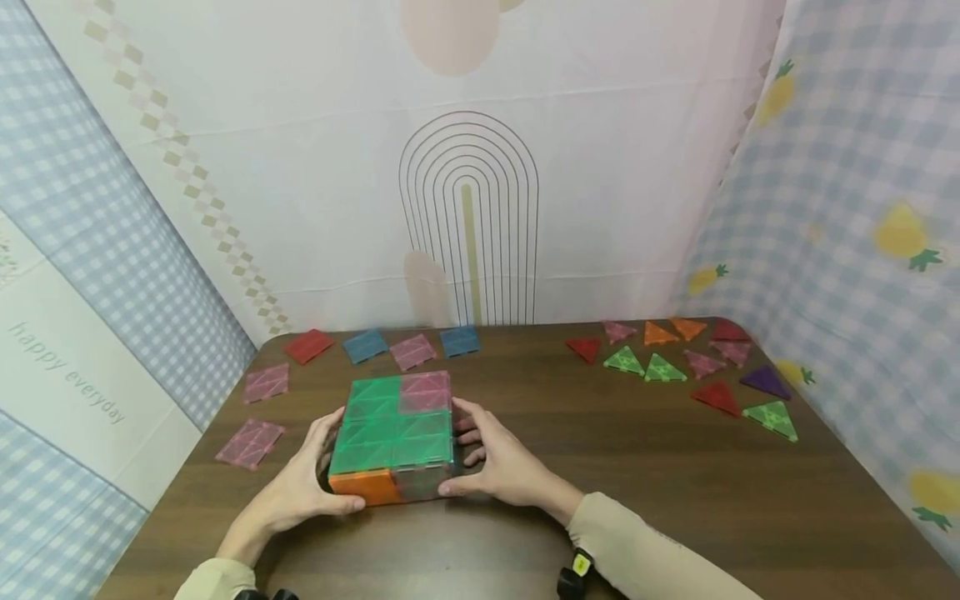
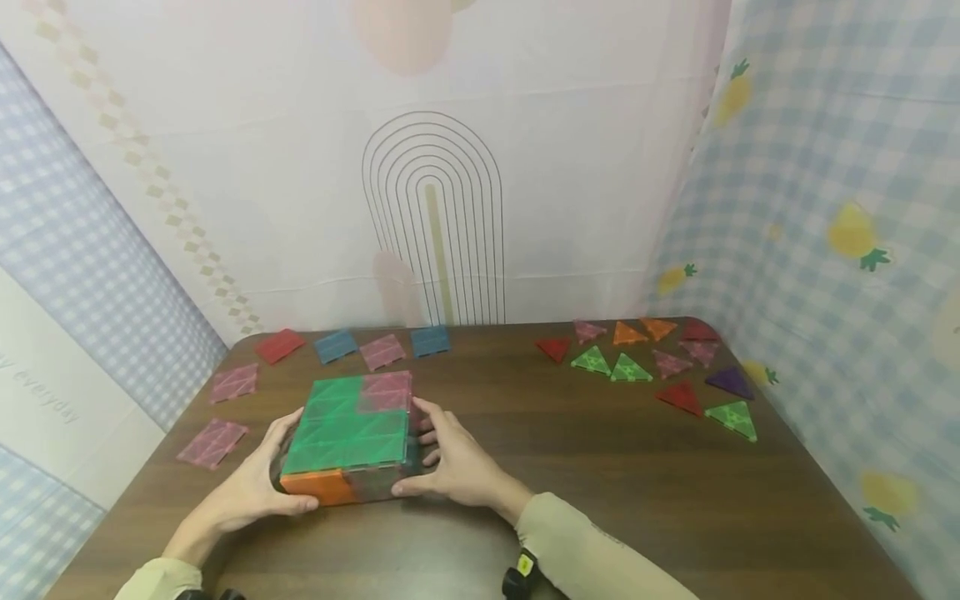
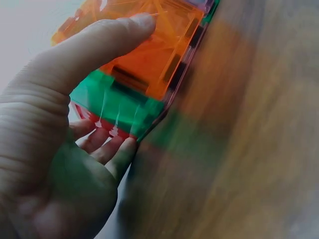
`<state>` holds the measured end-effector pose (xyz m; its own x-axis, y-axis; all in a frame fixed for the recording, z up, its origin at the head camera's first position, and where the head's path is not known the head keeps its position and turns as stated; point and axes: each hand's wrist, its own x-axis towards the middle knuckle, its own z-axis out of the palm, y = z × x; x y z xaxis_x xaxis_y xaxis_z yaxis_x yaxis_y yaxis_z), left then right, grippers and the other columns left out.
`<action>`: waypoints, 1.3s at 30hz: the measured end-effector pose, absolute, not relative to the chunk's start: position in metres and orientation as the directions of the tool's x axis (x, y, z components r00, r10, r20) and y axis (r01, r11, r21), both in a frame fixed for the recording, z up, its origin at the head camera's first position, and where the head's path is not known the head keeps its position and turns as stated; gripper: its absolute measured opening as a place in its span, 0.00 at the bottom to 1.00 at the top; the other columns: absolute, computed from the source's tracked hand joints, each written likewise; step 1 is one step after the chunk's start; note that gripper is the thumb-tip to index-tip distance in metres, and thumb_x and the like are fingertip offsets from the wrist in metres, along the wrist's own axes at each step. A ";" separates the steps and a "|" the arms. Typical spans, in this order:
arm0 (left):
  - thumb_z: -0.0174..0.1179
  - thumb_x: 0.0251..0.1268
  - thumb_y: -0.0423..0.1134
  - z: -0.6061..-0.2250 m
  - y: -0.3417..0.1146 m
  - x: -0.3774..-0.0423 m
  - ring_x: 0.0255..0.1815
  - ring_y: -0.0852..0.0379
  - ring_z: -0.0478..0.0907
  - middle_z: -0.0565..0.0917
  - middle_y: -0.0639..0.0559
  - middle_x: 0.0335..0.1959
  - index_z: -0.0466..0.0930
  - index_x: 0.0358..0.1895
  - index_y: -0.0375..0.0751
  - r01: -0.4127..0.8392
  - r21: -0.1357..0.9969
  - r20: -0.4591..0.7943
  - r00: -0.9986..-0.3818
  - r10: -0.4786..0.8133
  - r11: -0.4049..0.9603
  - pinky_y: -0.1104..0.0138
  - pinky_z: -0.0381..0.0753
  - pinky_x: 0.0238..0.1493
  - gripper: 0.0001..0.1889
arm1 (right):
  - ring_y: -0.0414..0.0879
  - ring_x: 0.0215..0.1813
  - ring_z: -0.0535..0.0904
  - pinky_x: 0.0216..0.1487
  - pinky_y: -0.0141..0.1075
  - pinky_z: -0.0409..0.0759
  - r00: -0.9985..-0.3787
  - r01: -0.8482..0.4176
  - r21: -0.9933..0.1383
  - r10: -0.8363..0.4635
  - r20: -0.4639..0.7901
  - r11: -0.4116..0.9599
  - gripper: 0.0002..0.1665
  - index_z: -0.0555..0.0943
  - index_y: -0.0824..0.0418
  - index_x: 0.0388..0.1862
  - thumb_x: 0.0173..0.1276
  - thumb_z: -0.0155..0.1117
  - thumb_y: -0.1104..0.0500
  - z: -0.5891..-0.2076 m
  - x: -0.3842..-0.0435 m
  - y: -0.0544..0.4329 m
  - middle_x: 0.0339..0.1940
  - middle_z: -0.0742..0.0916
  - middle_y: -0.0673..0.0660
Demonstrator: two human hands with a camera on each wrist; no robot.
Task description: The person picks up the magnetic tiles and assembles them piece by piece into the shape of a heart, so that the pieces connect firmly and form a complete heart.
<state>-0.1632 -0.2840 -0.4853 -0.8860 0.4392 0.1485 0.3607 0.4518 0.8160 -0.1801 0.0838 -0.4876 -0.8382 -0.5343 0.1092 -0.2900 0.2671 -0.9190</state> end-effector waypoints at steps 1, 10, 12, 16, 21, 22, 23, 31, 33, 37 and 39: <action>0.86 0.56 0.39 -0.484 -0.286 -0.163 0.85 0.23 0.54 0.51 0.32 0.87 0.37 0.92 0.40 0.351 0.812 0.137 -0.892 0.431 0.467 0.55 0.69 0.83 0.72 | 0.50 0.70 0.78 0.61 0.39 0.86 -0.836 -0.297 -0.916 -0.537 0.113 0.269 0.70 0.51 0.41 0.94 0.65 0.89 0.48 -0.487 -0.181 0.081 0.77 0.74 0.60; 0.88 0.54 0.40 -0.478 -0.287 -0.161 0.82 0.24 0.60 0.52 0.33 0.87 0.38 0.93 0.43 0.345 0.778 0.141 -0.910 0.390 0.525 0.24 0.66 0.73 0.73 | 0.50 0.72 0.77 0.62 0.37 0.85 -0.836 -0.308 -0.899 -0.539 0.099 0.312 0.71 0.49 0.42 0.95 0.66 0.88 0.47 -0.485 -0.181 0.072 0.78 0.73 0.60; 0.87 0.54 0.40 -0.478 -0.287 -0.160 0.82 0.24 0.61 0.53 0.33 0.87 0.38 0.93 0.42 0.345 0.772 0.141 -0.912 0.386 0.533 0.23 0.66 0.73 0.72 | 0.50 0.73 0.77 0.63 0.37 0.85 -0.830 -0.303 -0.899 -0.551 0.087 0.316 0.71 0.50 0.44 0.95 0.66 0.88 0.47 -0.485 -0.179 0.076 0.78 0.73 0.60; 0.87 0.55 0.42 -0.479 -0.287 -0.159 0.83 0.22 0.57 0.51 0.31 0.88 0.38 0.93 0.42 0.333 0.771 0.128 -0.916 0.380 0.544 0.20 0.64 0.72 0.72 | 0.53 0.74 0.77 0.65 0.37 0.85 -0.822 -0.308 -0.897 -0.563 0.084 0.316 0.67 0.52 0.52 0.94 0.69 0.86 0.49 -0.486 -0.177 0.093 0.78 0.74 0.62; 0.85 0.56 0.42 -0.480 -0.289 -0.158 0.85 0.17 0.52 0.49 0.29 0.88 0.38 0.93 0.41 0.322 0.778 0.120 -0.919 0.375 0.540 0.17 0.58 0.72 0.71 | 0.58 0.71 0.80 0.65 0.41 0.87 -0.840 -0.344 -0.892 -0.520 0.155 0.291 0.59 0.58 0.63 0.91 0.71 0.84 0.58 -0.489 -0.185 0.132 0.75 0.77 0.68; 0.85 0.57 0.42 -0.480 -0.289 -0.158 0.84 0.16 0.51 0.49 0.28 0.88 0.37 0.93 0.42 0.321 0.777 0.119 -0.919 0.375 0.541 0.17 0.59 0.72 0.71 | 0.59 0.71 0.80 0.65 0.41 0.87 -0.849 -0.350 -0.890 -0.502 0.169 0.293 0.58 0.59 0.64 0.90 0.71 0.84 0.59 -0.490 -0.187 0.143 0.74 0.78 0.69; 0.85 0.57 0.41 -0.480 -0.290 -0.157 0.84 0.15 0.51 0.48 0.28 0.89 0.37 0.93 0.43 0.322 0.778 0.120 -0.919 0.376 0.539 0.17 0.60 0.72 0.71 | 0.60 0.70 0.81 0.65 0.41 0.87 -0.859 -0.353 -0.887 -0.480 0.180 0.299 0.56 0.60 0.65 0.89 0.71 0.83 0.60 -0.491 -0.190 0.155 0.73 0.79 0.69; 0.83 0.50 0.22 -0.449 -0.292 -0.153 0.89 0.37 0.55 0.51 0.32 0.91 0.40 0.94 0.50 0.449 0.819 0.325 -0.876 0.357 0.356 0.78 0.60 0.81 0.73 | 0.64 0.64 0.84 0.61 0.34 0.86 -0.942 -0.313 -0.875 -0.242 0.234 0.369 0.46 0.67 0.70 0.83 0.74 0.80 0.64 -0.496 -0.201 0.265 0.67 0.82 0.72; 0.81 0.47 0.17 -0.431 -0.286 -0.155 0.89 0.46 0.57 0.53 0.33 0.90 0.42 0.93 0.46 0.516 0.805 0.413 -0.842 0.348 0.294 0.79 0.59 0.81 0.72 | 0.61 0.63 0.84 0.59 0.31 0.86 -0.954 -0.290 -0.875 -0.193 0.230 0.388 0.44 0.67 0.70 0.83 0.76 0.78 0.63 -0.493 -0.198 0.291 0.67 0.82 0.72; 0.80 0.44 0.14 -0.391 -0.259 -0.158 0.90 0.52 0.57 0.57 0.33 0.89 0.47 0.91 0.36 0.630 0.739 0.532 -0.763 0.368 0.237 0.71 0.57 0.86 0.70 | 0.46 0.60 0.85 0.56 0.25 0.84 -0.968 -0.250 -0.861 -0.119 0.220 0.444 0.42 0.67 0.69 0.84 0.80 0.75 0.60 -0.490 -0.190 0.332 0.68 0.82 0.71; 0.81 0.44 0.14 -0.373 -0.237 -0.159 0.89 0.51 0.57 0.59 0.35 0.89 0.49 0.91 0.36 0.659 0.721 0.554 -0.734 0.393 0.215 0.68 0.57 0.87 0.68 | 0.38 0.57 0.84 0.55 0.23 0.83 -0.971 -0.239 -0.850 -0.091 0.222 0.470 0.40 0.67 0.68 0.84 0.82 0.73 0.58 -0.491 -0.186 0.345 0.67 0.82 0.70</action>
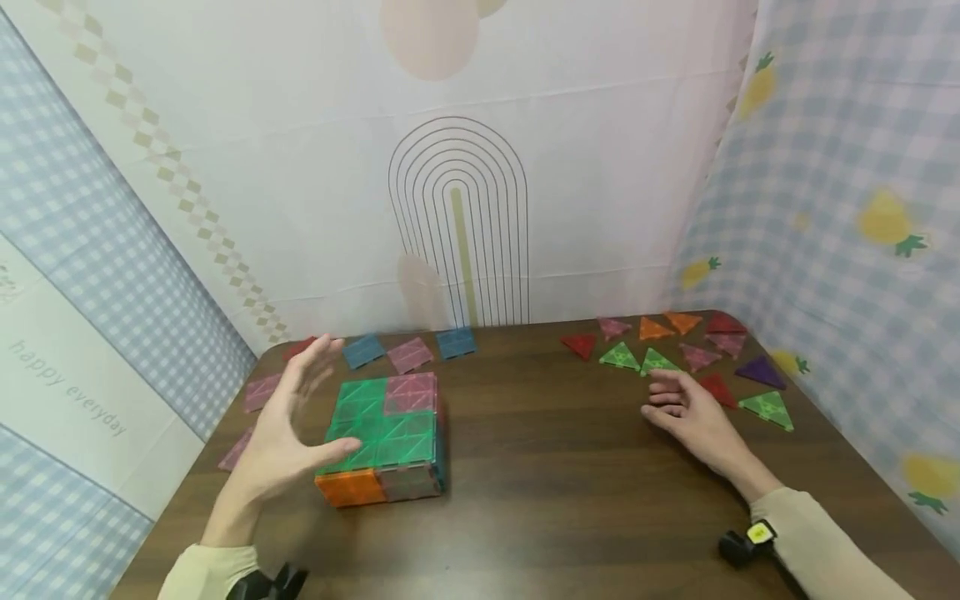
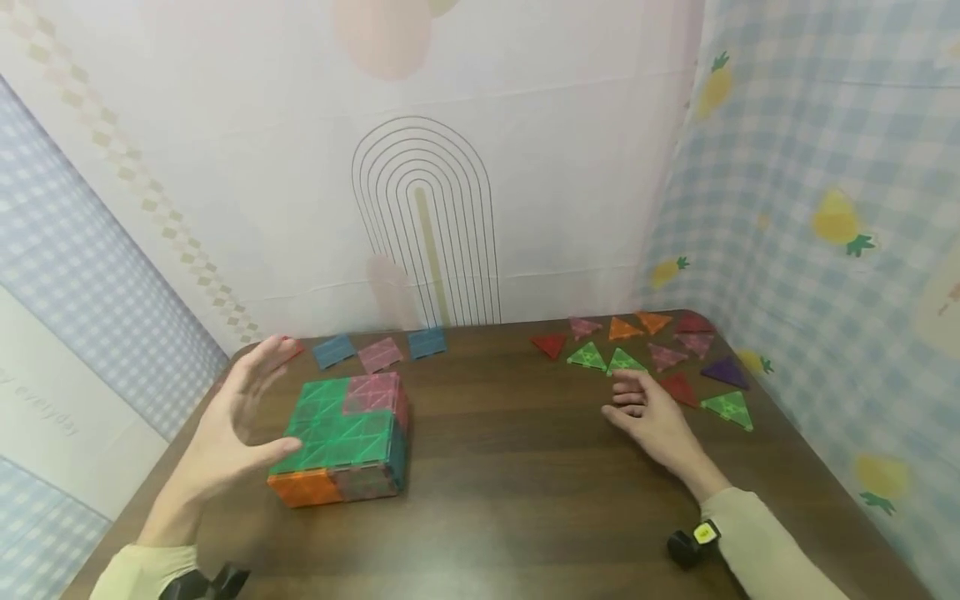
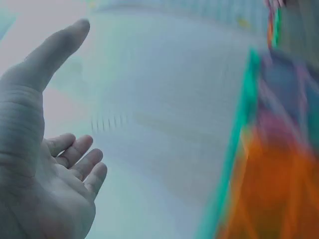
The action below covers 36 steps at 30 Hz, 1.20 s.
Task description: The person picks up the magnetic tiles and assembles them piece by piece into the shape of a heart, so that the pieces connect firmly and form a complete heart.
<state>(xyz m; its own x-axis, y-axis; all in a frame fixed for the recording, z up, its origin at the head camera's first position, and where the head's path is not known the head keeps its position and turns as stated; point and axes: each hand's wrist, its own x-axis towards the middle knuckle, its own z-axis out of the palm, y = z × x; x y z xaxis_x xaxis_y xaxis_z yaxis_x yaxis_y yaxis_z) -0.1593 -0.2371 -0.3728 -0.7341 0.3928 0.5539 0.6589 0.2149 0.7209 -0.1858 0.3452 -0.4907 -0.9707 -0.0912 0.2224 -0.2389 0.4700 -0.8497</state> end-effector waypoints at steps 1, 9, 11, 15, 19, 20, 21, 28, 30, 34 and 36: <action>0.82 0.45 0.16 -0.365 -0.224 -0.159 0.89 0.50 0.59 0.61 0.36 0.89 0.51 0.91 0.36 0.676 0.705 0.565 -0.719 0.405 0.217 0.67 0.59 0.87 0.67 | 0.34 0.56 0.83 0.54 0.23 0.83 -0.970 -0.240 -0.843 -0.080 0.231 0.482 0.40 0.67 0.68 0.84 0.82 0.73 0.57 -0.491 -0.184 0.351 0.67 0.82 0.70; 0.88 0.50 0.34 -0.344 -0.109 -0.165 0.85 0.42 0.67 0.69 0.50 0.85 0.58 0.89 0.43 0.762 0.632 0.590 -0.592 0.550 0.141 0.54 0.68 0.85 0.62 | 0.27 0.56 0.80 0.52 0.20 0.81 -0.957 -0.261 -0.814 -0.028 0.289 0.519 0.37 0.70 0.67 0.83 0.83 0.71 0.56 -0.496 -0.183 0.366 0.68 0.83 0.69; 0.87 0.53 0.36 -0.350 -0.083 -0.167 0.85 0.44 0.68 0.70 0.53 0.85 0.59 0.89 0.45 0.755 0.647 0.583 -0.582 0.567 0.110 0.52 0.69 0.85 0.60 | 0.27 0.56 0.80 0.52 0.20 0.81 -0.957 -0.259 -0.812 -0.025 0.289 0.523 0.36 0.70 0.66 0.82 0.83 0.71 0.56 -0.496 -0.183 0.366 0.68 0.83 0.69; 0.86 0.57 0.38 -0.366 -0.043 -0.177 0.83 0.44 0.70 0.72 0.54 0.83 0.61 0.88 0.49 0.735 0.674 0.574 -0.581 0.577 0.070 0.50 0.71 0.84 0.57 | 0.29 0.56 0.80 0.52 0.21 0.82 -0.959 -0.257 -0.816 -0.030 0.283 0.518 0.35 0.70 0.67 0.82 0.84 0.70 0.57 -0.497 -0.183 0.363 0.68 0.83 0.69; 0.86 0.59 0.42 -0.385 -0.010 -0.192 0.82 0.48 0.72 0.74 0.56 0.82 0.63 0.87 0.50 0.708 0.702 0.553 -0.615 0.562 0.083 0.54 0.71 0.83 0.54 | 0.28 0.56 0.80 0.53 0.21 0.81 -0.957 -0.258 -0.807 -0.028 0.288 0.532 0.34 0.71 0.68 0.81 0.85 0.70 0.56 -0.496 -0.183 0.364 0.67 0.83 0.69; 0.85 0.59 0.43 -0.390 -0.002 -0.198 0.82 0.50 0.72 0.74 0.57 0.81 0.63 0.87 0.51 0.692 0.716 0.537 -0.633 0.558 0.096 0.55 0.71 0.83 0.54 | 0.27 0.55 0.80 0.53 0.20 0.81 -0.957 -0.258 -0.803 -0.026 0.290 0.536 0.34 0.71 0.68 0.81 0.85 0.70 0.56 -0.495 -0.183 0.364 0.67 0.84 0.69; 0.85 0.60 0.44 -0.396 0.005 -0.203 0.82 0.51 0.72 0.75 0.57 0.81 0.64 0.87 0.52 0.673 0.731 0.516 -0.654 0.553 0.113 0.55 0.71 0.83 0.53 | 0.27 0.55 0.80 0.52 0.20 0.81 -0.956 -0.260 -0.800 -0.025 0.294 0.541 0.34 0.71 0.68 0.81 0.85 0.70 0.56 -0.495 -0.183 0.365 0.66 0.84 0.69; 0.81 0.66 0.53 -0.445 0.042 -0.244 0.82 0.46 0.73 0.76 0.52 0.81 0.65 0.87 0.54 0.533 0.813 0.343 -0.763 0.549 0.233 0.47 0.72 0.82 0.49 | 0.30 0.56 0.80 0.52 0.21 0.82 -0.960 -0.247 -0.797 -0.026 0.279 0.551 0.33 0.71 0.68 0.81 0.85 0.69 0.58 -0.493 -0.183 0.366 0.67 0.83 0.70; 0.81 0.66 0.53 -0.456 0.051 -0.252 0.82 0.46 0.72 0.76 0.51 0.81 0.66 0.87 0.54 0.512 0.820 0.310 -0.775 0.551 0.258 0.46 0.72 0.82 0.48 | 0.31 0.56 0.80 0.52 0.22 0.82 -0.962 -0.238 -0.797 -0.021 0.273 0.556 0.33 0.71 0.68 0.81 0.85 0.68 0.58 -0.493 -0.183 0.366 0.67 0.83 0.70; 0.81 0.67 0.55 -0.471 0.067 -0.265 0.81 0.48 0.73 0.77 0.54 0.81 0.68 0.86 0.53 0.490 0.808 0.255 -0.792 0.555 0.328 0.51 0.74 0.81 0.47 | 0.31 0.55 0.81 0.51 0.23 0.84 -0.967 -0.216 -0.801 -0.006 0.257 0.558 0.33 0.71 0.68 0.81 0.85 0.69 0.58 -0.493 -0.184 0.365 0.67 0.83 0.69; 0.80 0.68 0.57 -0.475 0.076 -0.269 0.82 0.48 0.73 0.75 0.56 0.82 0.67 0.87 0.52 0.489 0.797 0.233 -0.790 0.567 0.354 0.53 0.74 0.81 0.48 | 0.32 0.55 0.81 0.51 0.24 0.84 -0.969 -0.206 -0.806 0.001 0.248 0.555 0.33 0.70 0.68 0.82 0.85 0.68 0.58 -0.493 -0.184 0.364 0.68 0.83 0.69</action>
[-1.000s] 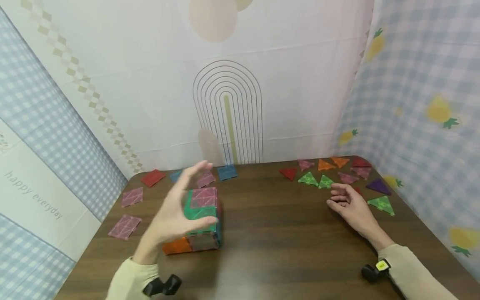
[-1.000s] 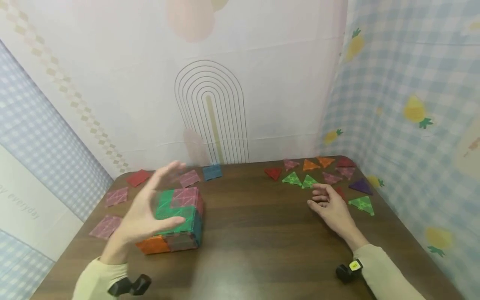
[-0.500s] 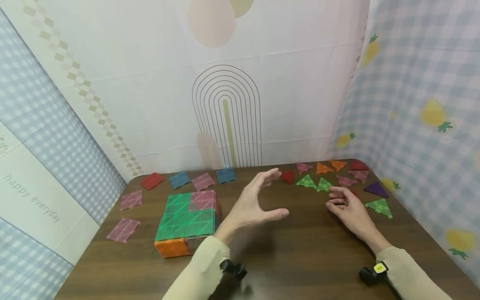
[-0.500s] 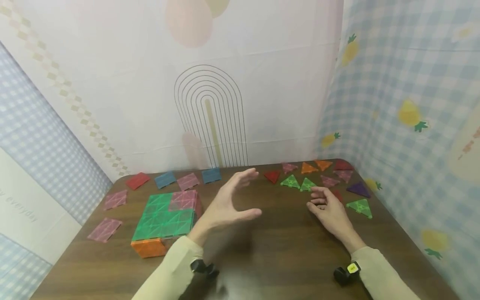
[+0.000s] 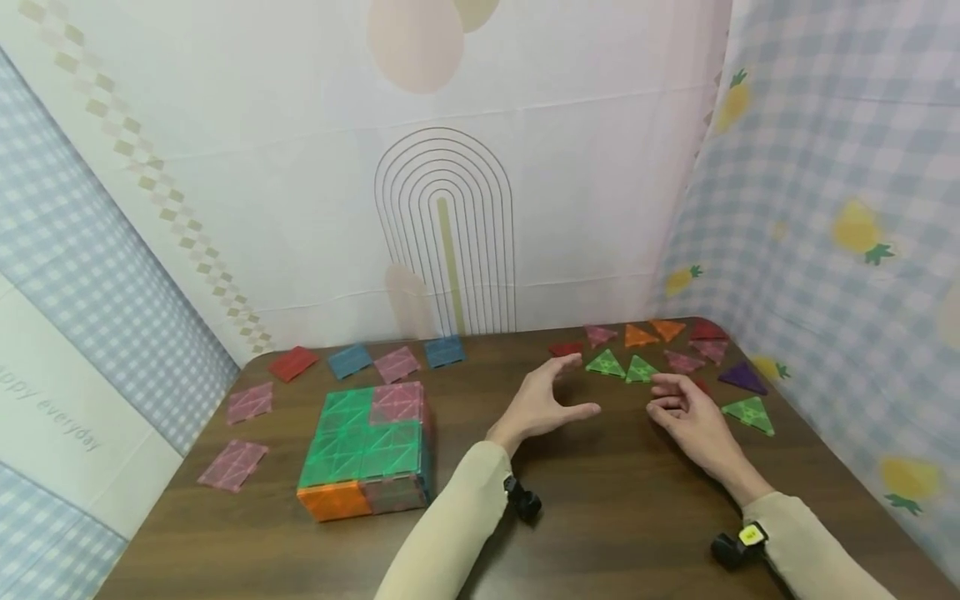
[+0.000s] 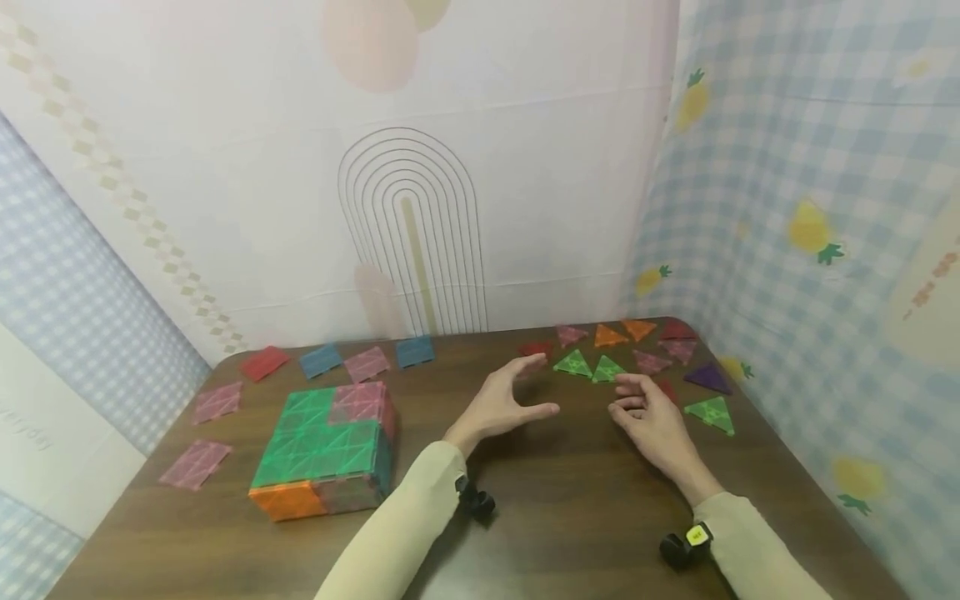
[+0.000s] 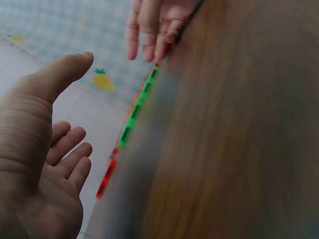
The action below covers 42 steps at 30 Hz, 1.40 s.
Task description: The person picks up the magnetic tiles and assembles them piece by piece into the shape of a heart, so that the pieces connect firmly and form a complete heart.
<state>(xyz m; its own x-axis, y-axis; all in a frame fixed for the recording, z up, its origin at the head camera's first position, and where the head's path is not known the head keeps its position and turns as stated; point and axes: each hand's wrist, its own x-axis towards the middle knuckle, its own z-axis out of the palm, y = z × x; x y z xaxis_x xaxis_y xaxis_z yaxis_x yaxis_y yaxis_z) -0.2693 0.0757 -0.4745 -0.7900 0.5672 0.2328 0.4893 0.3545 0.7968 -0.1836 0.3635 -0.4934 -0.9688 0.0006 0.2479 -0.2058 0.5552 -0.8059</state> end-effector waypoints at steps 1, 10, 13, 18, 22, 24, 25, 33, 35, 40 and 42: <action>0.79 0.68 0.57 -0.476 0.081 -0.272 0.82 0.48 0.72 0.74 0.56 0.83 0.66 0.87 0.51 0.493 0.791 0.227 -0.786 0.574 0.362 0.54 0.74 0.81 0.49 | 0.32 0.55 0.81 0.51 0.25 0.85 -0.970 -0.199 -0.809 0.005 0.243 0.553 0.33 0.70 0.67 0.82 0.86 0.68 0.58 -0.493 -0.183 0.364 0.68 0.82 0.69; 0.72 0.76 0.59 -0.480 0.113 -0.284 0.89 0.51 0.61 0.65 0.51 0.89 0.58 0.91 0.48 0.541 0.688 0.121 -0.744 0.658 0.484 0.54 0.66 0.86 0.49 | 0.42 0.59 0.82 0.52 0.26 0.84 -0.973 -0.187 -0.806 0.009 0.232 0.561 0.32 0.70 0.66 0.82 0.87 0.66 0.57 -0.495 -0.183 0.363 0.69 0.83 0.68; 0.71 0.78 0.59 -0.480 0.117 -0.284 0.90 0.51 0.58 0.62 0.51 0.91 0.56 0.92 0.49 0.557 0.644 0.063 -0.722 0.689 0.525 0.55 0.63 0.88 0.49 | 0.48 0.61 0.83 0.53 0.26 0.84 -0.975 -0.177 -0.807 0.015 0.224 0.564 0.32 0.70 0.66 0.82 0.87 0.65 0.58 -0.494 -0.184 0.364 0.69 0.83 0.68; 0.70 0.79 0.57 -0.480 0.119 -0.286 0.92 0.50 0.53 0.59 0.49 0.92 0.55 0.92 0.46 0.607 0.589 0.057 -0.690 0.721 0.534 0.56 0.60 0.89 0.49 | 0.56 0.63 0.83 0.53 0.26 0.84 -0.975 -0.165 -0.812 0.032 0.220 0.559 0.31 0.71 0.66 0.82 0.87 0.65 0.58 -0.491 -0.184 0.362 0.69 0.83 0.68; 0.69 0.79 0.57 -0.489 0.120 -0.292 0.92 0.50 0.52 0.61 0.48 0.91 0.57 0.91 0.42 0.623 0.581 0.098 -0.692 0.715 0.523 0.55 0.60 0.89 0.47 | 0.55 0.63 0.83 0.53 0.28 0.84 -0.978 -0.160 -0.815 0.023 0.209 0.557 0.31 0.70 0.66 0.82 0.87 0.65 0.58 -0.493 -0.183 0.361 0.69 0.83 0.68; 0.69 0.79 0.56 -0.492 0.120 -0.294 0.93 0.50 0.52 0.61 0.49 0.91 0.58 0.91 0.41 0.598 0.615 0.087 -0.700 0.709 0.515 0.53 0.59 0.89 0.47 | 0.53 0.62 0.83 0.53 0.28 0.84 -0.978 -0.160 -0.813 0.024 0.209 0.560 0.31 0.71 0.66 0.82 0.87 0.65 0.58 -0.494 -0.183 0.361 0.68 0.84 0.67; 0.69 0.79 0.56 -0.492 0.120 -0.294 0.92 0.50 0.53 0.62 0.48 0.90 0.59 0.90 0.42 0.594 0.619 0.085 -0.701 0.708 0.514 0.54 0.59 0.89 0.46 | 0.53 0.61 0.83 0.53 0.28 0.84 -0.977 -0.160 -0.812 0.027 0.211 0.561 0.30 0.71 0.66 0.81 0.87 0.65 0.58 -0.494 -0.183 0.361 0.68 0.84 0.67; 0.69 0.81 0.49 -0.484 0.098 -0.282 0.78 0.48 0.70 0.77 0.47 0.76 0.78 0.80 0.45 0.659 0.525 0.156 -0.696 0.701 0.538 0.57 0.76 0.78 0.30 | 0.49 0.59 0.83 0.52 0.26 0.84 -0.974 -0.180 -0.810 0.011 0.224 0.558 0.29 0.73 0.67 0.80 0.87 0.66 0.59 -0.493 -0.185 0.357 0.65 0.85 0.67; 0.69 0.81 0.49 -0.490 0.089 -0.282 0.74 0.48 0.73 0.79 0.47 0.72 0.82 0.76 0.45 0.691 0.483 0.191 -0.682 0.706 0.537 0.57 0.78 0.75 0.27 | 0.48 0.59 0.83 0.52 0.25 0.83 -0.973 -0.186 -0.808 0.009 0.230 0.558 0.28 0.73 0.67 0.79 0.87 0.66 0.60 -0.492 -0.186 0.358 0.65 0.85 0.67; 0.70 0.80 0.45 -0.487 0.063 -0.266 0.61 0.54 0.80 0.84 0.51 0.61 0.91 0.65 0.45 0.703 0.477 0.236 -0.681 0.694 0.528 0.65 0.83 0.62 0.17 | 0.42 0.57 0.83 0.51 0.24 0.82 -0.972 -0.187 -0.805 0.015 0.236 0.563 0.28 0.74 0.67 0.79 0.86 0.65 0.61 -0.493 -0.186 0.360 0.64 0.86 0.66; 0.72 0.79 0.41 -0.480 0.053 -0.254 0.54 0.57 0.82 0.86 0.53 0.55 0.94 0.58 0.45 0.687 0.515 0.246 -0.691 0.680 0.513 0.69 0.83 0.55 0.12 | 0.39 0.55 0.82 0.51 0.23 0.82 -0.970 -0.189 -0.800 0.019 0.242 0.569 0.27 0.75 0.68 0.78 0.86 0.66 0.61 -0.493 -0.186 0.361 0.63 0.86 0.67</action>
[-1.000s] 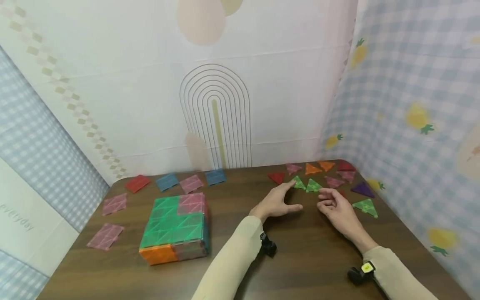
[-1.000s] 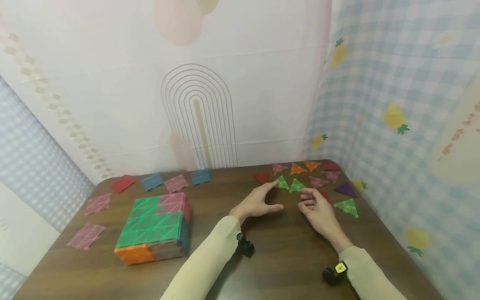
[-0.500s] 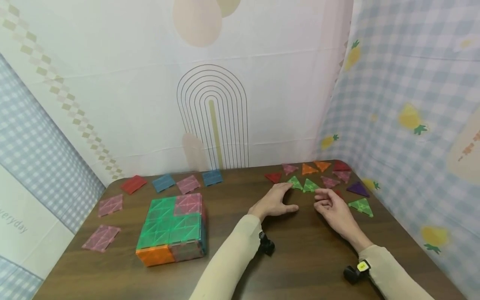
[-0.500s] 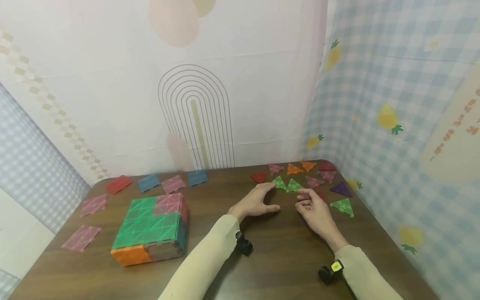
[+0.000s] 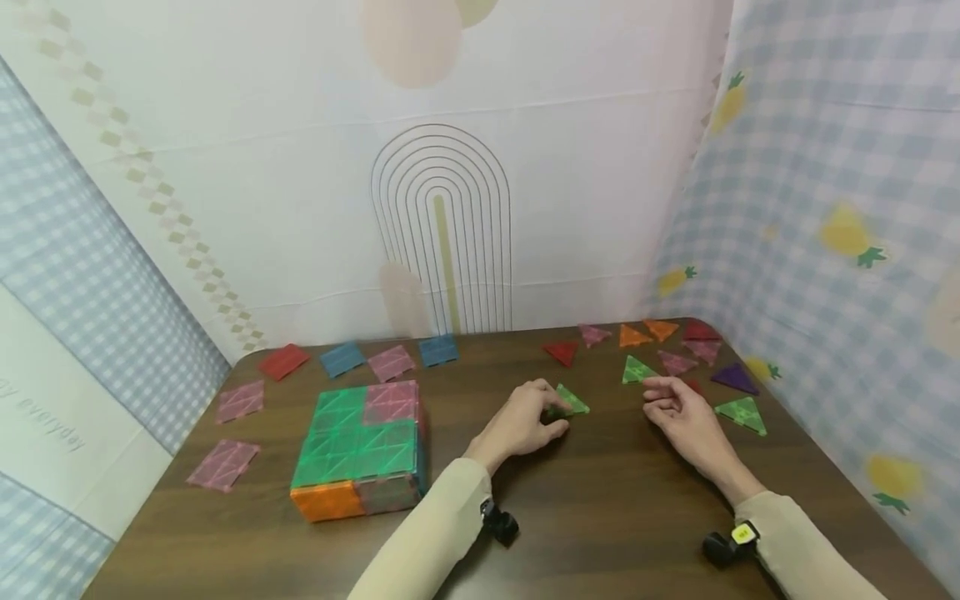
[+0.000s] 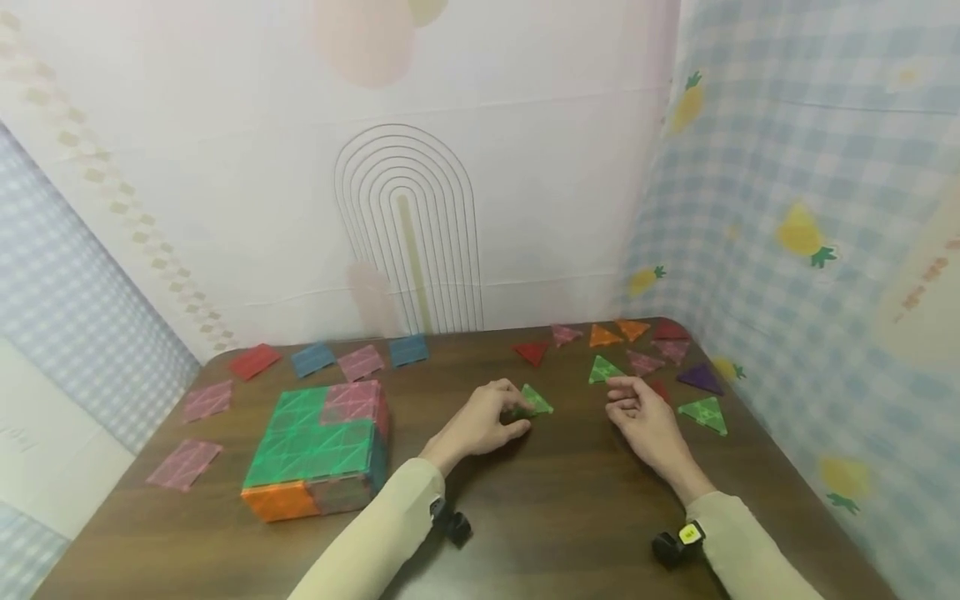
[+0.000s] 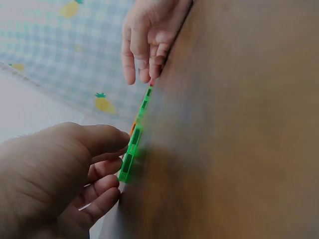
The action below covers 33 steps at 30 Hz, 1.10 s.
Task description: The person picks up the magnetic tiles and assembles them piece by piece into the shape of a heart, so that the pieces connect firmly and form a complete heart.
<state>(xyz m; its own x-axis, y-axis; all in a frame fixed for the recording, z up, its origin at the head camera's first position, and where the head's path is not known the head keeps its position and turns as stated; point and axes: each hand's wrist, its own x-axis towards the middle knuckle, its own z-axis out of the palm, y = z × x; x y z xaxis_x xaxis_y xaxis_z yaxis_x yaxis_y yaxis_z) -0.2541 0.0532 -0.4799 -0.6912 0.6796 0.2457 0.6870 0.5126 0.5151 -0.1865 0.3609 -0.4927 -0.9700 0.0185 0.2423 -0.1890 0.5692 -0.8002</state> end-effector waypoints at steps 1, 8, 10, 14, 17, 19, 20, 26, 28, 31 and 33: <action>0.73 0.78 0.40 -0.480 0.050 -0.251 0.50 0.60 0.83 0.87 0.55 0.51 0.95 0.54 0.46 0.684 0.525 0.256 -0.694 0.674 0.505 0.71 0.83 0.52 0.09 | 0.37 0.54 0.82 0.50 0.23 0.82 -0.968 -0.192 -0.795 0.023 0.250 0.575 0.26 0.76 0.67 0.77 0.86 0.66 0.62 -0.492 -0.187 0.361 0.63 0.87 0.66; 0.80 0.70 0.40 -0.481 0.021 -0.231 0.27 0.73 0.75 0.82 0.69 0.26 0.92 0.31 0.56 0.613 0.625 0.203 -0.725 0.658 0.483 0.77 0.78 0.35 0.09 | 0.39 0.50 0.82 0.45 0.29 0.82 -0.936 -0.203 -0.681 0.064 0.345 0.703 0.20 0.83 0.64 0.70 0.83 0.69 0.60 -0.484 -0.200 0.363 0.60 0.87 0.65; 0.81 0.69 0.42 -0.481 0.017 -0.227 0.25 0.72 0.74 0.81 0.68 0.23 0.90 0.29 0.56 0.587 0.652 0.184 -0.737 0.651 0.480 0.76 0.77 0.32 0.11 | 0.49 0.54 0.83 0.49 0.39 0.84 -0.930 -0.193 -0.637 0.067 0.360 0.747 0.22 0.83 0.64 0.70 0.82 0.70 0.61 -0.484 -0.206 0.365 0.63 0.84 0.68; 0.82 0.68 0.47 -0.483 0.014 -0.225 0.30 0.69 0.74 0.83 0.61 0.33 0.91 0.40 0.50 0.588 0.646 0.189 -0.741 0.645 0.486 0.76 0.76 0.34 0.09 | 0.71 0.65 0.78 0.58 0.66 0.81 -0.942 -0.187 -0.596 0.030 0.334 0.781 0.27 0.79 0.68 0.74 0.81 0.71 0.61 -0.488 -0.217 0.367 0.72 0.77 0.76; 0.81 0.68 0.49 -0.484 0.012 -0.225 0.39 0.66 0.74 0.81 0.54 0.48 0.87 0.62 0.45 0.606 0.602 0.183 -0.738 0.649 0.520 0.74 0.77 0.42 0.24 | 0.78 0.74 0.71 0.67 0.75 0.73 -0.959 -0.194 -0.577 -0.029 0.282 0.793 0.32 0.75 0.70 0.79 0.82 0.70 0.60 -0.489 -0.224 0.364 0.77 0.72 0.79; 0.80 0.70 0.50 -0.483 0.012 -0.225 0.45 0.64 0.74 0.80 0.51 0.55 0.81 0.74 0.43 0.616 0.575 0.161 -0.730 0.664 0.538 0.73 0.79 0.49 0.34 | 0.80 0.78 0.66 0.72 0.79 0.67 -0.967 -0.204 -0.558 -0.076 0.244 0.804 0.35 0.73 0.72 0.81 0.82 0.70 0.59 -0.489 -0.227 0.361 0.80 0.70 0.80; 0.78 0.72 0.51 -0.482 0.012 -0.226 0.47 0.63 0.73 0.79 0.50 0.57 0.79 0.77 0.42 0.623 0.560 0.147 -0.724 0.674 0.547 0.72 0.79 0.51 0.36 | 0.81 0.79 0.63 0.72 0.81 0.63 -0.969 -0.210 -0.548 -0.099 0.225 0.810 0.36 0.72 0.72 0.81 0.82 0.69 0.59 -0.489 -0.228 0.360 0.80 0.69 0.80; 0.77 0.74 0.50 -0.475 0.009 -0.228 0.45 0.63 0.71 0.78 0.50 0.58 0.84 0.71 0.45 0.606 0.574 0.084 -0.712 0.697 0.550 0.72 0.77 0.49 0.28 | 0.78 0.73 0.65 0.60 0.76 0.63 -0.960 -0.271 -0.498 -0.193 0.204 0.824 0.32 0.76 0.71 0.78 0.81 0.71 0.59 -0.484 -0.229 0.349 0.75 0.73 0.76; 0.80 0.71 0.48 -0.475 0.009 -0.228 0.42 0.64 0.72 0.79 0.51 0.54 0.85 0.67 0.46 0.577 0.613 0.090 -0.729 0.679 0.539 0.72 0.77 0.46 0.26 | 0.76 0.72 0.69 0.63 0.74 0.68 -0.950 -0.303 -0.486 -0.221 0.218 0.820 0.28 0.79 0.69 0.75 0.81 0.71 0.60 -0.484 -0.227 0.346 0.73 0.74 0.75; 0.82 0.67 0.44 -0.477 0.008 -0.228 0.41 0.65 0.75 0.82 0.55 0.48 0.80 0.63 0.47 0.537 0.675 0.120 -0.756 0.643 0.506 0.71 0.79 0.45 0.26 | 0.73 0.71 0.73 0.66 0.71 0.76 -0.936 -0.346 -0.479 -0.259 0.239 0.807 0.22 0.83 0.66 0.69 0.81 0.73 0.60 -0.485 -0.224 0.344 0.75 0.74 0.74; 0.82 0.67 0.39 -0.480 0.008 -0.228 0.40 0.65 0.78 0.84 0.57 0.45 0.78 0.64 0.46 0.514 0.712 0.150 -0.777 0.611 0.478 0.71 0.81 0.45 0.27 | 0.70 0.69 0.77 0.65 0.68 0.80 -0.928 -0.365 -0.480 -0.272 0.254 0.798 0.19 0.84 0.63 0.66 0.81 0.73 0.60 -0.486 -0.222 0.344 0.76 0.77 0.72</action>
